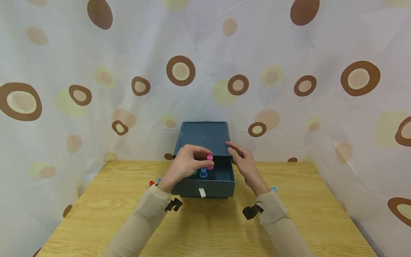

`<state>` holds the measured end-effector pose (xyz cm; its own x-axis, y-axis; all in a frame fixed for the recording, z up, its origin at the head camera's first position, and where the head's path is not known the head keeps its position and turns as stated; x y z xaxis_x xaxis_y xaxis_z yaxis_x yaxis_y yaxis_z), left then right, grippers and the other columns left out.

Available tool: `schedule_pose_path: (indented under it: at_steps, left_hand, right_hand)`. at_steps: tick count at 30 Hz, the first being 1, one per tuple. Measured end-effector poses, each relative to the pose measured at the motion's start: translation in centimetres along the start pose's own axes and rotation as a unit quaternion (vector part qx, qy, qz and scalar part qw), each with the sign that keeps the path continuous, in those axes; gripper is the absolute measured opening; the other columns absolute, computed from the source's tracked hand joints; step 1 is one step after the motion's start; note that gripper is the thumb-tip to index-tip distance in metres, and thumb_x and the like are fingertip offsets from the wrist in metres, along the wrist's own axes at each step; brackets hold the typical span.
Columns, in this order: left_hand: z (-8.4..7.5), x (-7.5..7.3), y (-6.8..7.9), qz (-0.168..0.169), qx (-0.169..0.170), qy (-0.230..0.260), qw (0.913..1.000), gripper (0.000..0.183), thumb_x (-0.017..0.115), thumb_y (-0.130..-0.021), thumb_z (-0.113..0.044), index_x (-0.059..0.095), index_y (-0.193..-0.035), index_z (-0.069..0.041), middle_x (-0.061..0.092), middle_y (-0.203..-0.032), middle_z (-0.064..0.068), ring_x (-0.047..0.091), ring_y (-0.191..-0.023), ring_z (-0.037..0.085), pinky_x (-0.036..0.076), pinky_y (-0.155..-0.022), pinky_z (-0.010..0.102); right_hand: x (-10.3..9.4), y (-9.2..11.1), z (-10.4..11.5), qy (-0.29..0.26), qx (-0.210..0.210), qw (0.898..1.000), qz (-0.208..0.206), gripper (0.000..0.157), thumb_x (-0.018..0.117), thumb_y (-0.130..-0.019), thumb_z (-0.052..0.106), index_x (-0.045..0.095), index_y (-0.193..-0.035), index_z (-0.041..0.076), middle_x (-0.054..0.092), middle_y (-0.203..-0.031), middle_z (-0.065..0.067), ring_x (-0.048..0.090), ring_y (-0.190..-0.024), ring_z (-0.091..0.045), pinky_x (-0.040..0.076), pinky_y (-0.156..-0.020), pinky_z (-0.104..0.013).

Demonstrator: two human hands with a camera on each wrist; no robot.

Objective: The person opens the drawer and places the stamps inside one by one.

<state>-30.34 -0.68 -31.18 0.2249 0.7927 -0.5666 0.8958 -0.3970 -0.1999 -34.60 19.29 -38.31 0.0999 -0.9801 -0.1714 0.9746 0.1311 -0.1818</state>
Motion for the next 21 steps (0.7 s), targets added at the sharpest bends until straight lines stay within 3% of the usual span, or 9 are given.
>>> schedule_pose_path:
  at_steps: [8, 14, 21]
  left_hand:
    - [-0.2, 0.4, -0.3, 0.002, -0.015, -0.048, 0.9988, 0.029, 0.077, -0.085, -0.021, 0.074, -0.113, -0.012, 0.075, -0.098, -0.002, 0.069, -0.086, 0.007, 0.057, -0.080, 0.029]
    - [-0.4, 0.9, -0.5, 0.009, -0.008, -0.087, 0.9961, 0.028, 0.077, -0.086, -0.021, 0.075, -0.112, -0.012, 0.075, -0.098, -0.002, 0.068, -0.089, 0.008, 0.056, -0.085, 0.030]
    - [-0.5, 1.4, -0.9, 0.025, -0.007, -0.102, 0.9944, 0.028, 0.076, -0.086, -0.016, 0.074, -0.114, -0.012, 0.075, -0.101, 0.000, 0.069, -0.093, 0.011, 0.056, -0.086, 0.030]
  right_hand:
    - [-0.1, 0.2, 0.2, -0.001, -0.004, 1.000, 0.005, 0.056, 0.048, -0.102, 0.043, 0.043, -0.149, 0.012, 0.032, -0.158, -0.014, 0.024, -0.147, -0.039, 0.025, -0.112, -0.067]
    - [-0.1, 0.1, 0.2, -0.002, -0.005, 1.000, 0.002, 0.055, 0.048, -0.102, 0.043, 0.044, -0.148, 0.012, 0.033, -0.157, -0.014, 0.024, -0.147, -0.038, 0.025, -0.112, -0.067]
    - [0.0, 0.1, 0.1, -0.005, -0.004, 1.000, -0.001, 0.056, 0.048, -0.102, 0.043, 0.044, -0.148, 0.011, 0.034, -0.157, -0.014, 0.024, -0.147, -0.037, 0.025, -0.112, -0.067]
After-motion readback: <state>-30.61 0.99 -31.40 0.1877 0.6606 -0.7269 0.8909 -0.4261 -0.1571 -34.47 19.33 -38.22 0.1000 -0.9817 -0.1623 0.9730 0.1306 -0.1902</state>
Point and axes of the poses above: each hand's wrist, its own y-axis away from the middle knuckle, its own x-axis out of the palm, z = x × y, the point moved 5 cm from there along -y, towards the middle knuckle
